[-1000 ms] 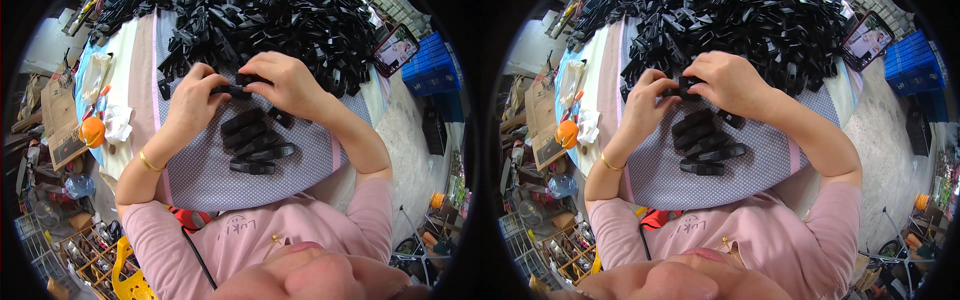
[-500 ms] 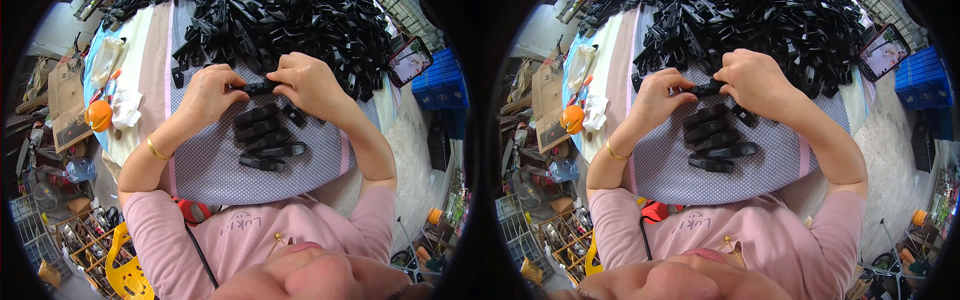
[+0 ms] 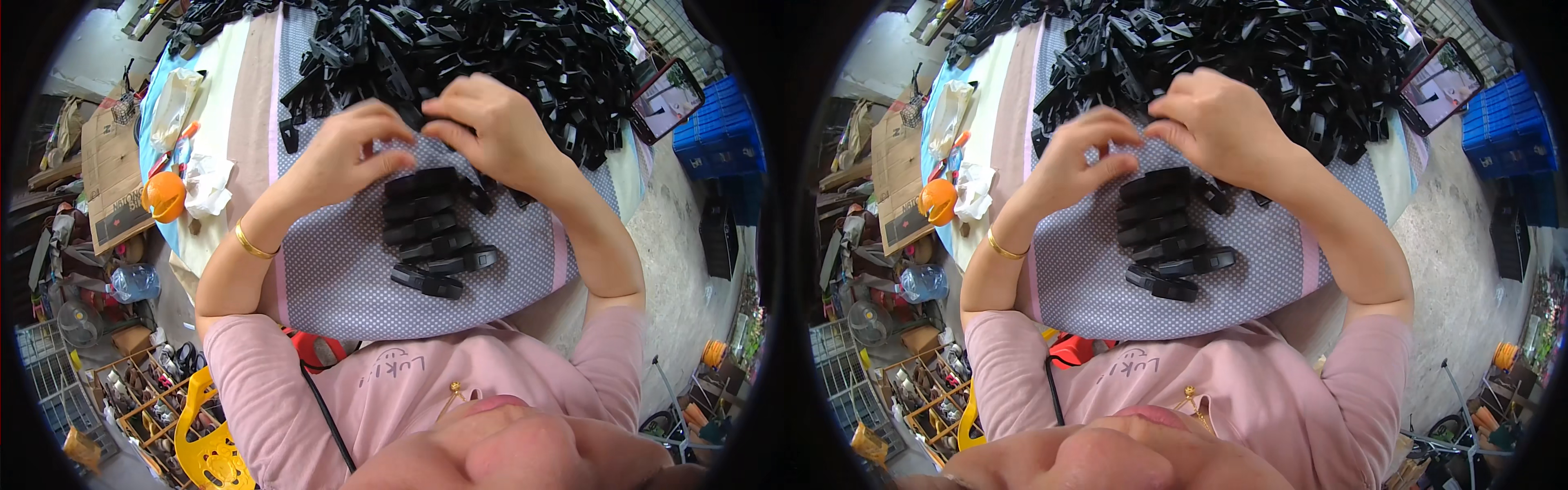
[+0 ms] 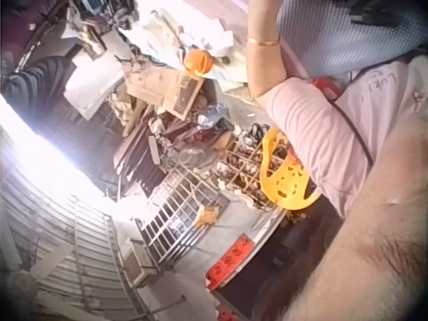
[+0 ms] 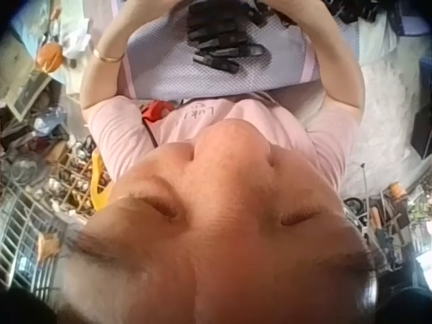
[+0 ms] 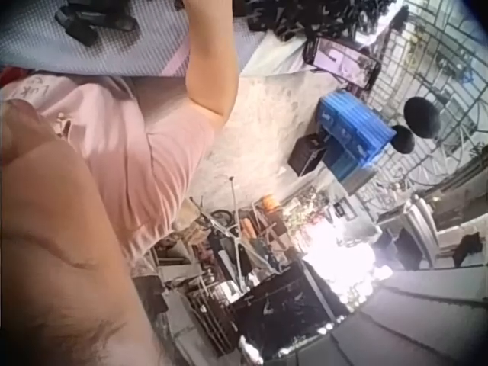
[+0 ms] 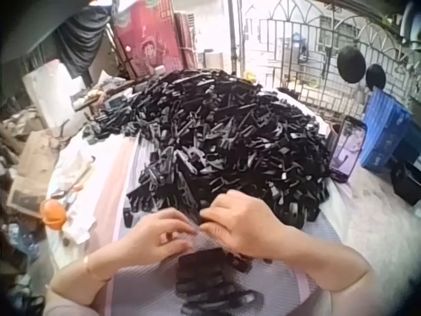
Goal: Assembling black plastic interlocking components into stacks by hand at a workbench.
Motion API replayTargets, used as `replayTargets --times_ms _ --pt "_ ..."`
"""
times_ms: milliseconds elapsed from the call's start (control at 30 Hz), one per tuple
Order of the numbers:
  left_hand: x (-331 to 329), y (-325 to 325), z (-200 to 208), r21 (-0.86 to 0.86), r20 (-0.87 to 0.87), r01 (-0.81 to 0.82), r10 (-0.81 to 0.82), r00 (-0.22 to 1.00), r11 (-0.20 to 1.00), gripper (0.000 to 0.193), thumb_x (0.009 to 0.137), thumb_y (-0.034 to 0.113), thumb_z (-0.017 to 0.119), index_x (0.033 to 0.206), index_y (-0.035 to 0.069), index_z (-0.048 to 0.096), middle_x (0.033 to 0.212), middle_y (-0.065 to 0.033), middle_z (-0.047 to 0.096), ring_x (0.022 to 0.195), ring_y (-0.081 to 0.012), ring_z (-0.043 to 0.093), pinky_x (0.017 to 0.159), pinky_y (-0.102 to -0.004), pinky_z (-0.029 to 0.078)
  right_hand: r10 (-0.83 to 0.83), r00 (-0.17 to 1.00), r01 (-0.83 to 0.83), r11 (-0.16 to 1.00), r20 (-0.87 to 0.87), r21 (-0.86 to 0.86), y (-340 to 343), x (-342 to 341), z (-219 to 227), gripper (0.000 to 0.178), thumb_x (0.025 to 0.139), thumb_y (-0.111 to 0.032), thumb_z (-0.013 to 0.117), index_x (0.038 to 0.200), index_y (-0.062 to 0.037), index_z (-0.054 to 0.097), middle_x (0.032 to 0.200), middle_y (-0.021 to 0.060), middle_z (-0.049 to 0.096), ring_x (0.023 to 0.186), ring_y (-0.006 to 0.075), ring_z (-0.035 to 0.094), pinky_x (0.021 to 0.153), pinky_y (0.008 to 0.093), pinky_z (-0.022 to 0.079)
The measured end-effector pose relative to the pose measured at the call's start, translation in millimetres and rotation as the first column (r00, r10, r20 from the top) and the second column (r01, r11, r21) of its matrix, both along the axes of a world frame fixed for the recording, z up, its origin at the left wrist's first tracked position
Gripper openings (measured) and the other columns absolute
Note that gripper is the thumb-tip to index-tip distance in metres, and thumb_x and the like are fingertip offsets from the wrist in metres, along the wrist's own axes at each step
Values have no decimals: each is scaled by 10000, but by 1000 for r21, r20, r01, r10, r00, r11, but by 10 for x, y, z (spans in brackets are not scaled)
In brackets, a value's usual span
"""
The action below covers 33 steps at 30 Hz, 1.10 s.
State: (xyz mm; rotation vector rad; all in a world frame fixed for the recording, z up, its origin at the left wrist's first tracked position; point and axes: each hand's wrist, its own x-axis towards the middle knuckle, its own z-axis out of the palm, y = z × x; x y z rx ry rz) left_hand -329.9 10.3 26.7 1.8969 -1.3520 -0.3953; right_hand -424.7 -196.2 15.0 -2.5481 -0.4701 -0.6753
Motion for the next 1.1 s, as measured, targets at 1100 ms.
replayTargets --times_ms 1100 --pt "-53 64 -137 147 -48 -273 283 958 951 256 755 77 728 991 21 648 970 -76 612 832 -166 581 745 -261 469 50 999 -42 927 -11 373 107 46 -76 369 778 -37 716 1140 -27 641 970 111 674 818 185 661 711 276 533"
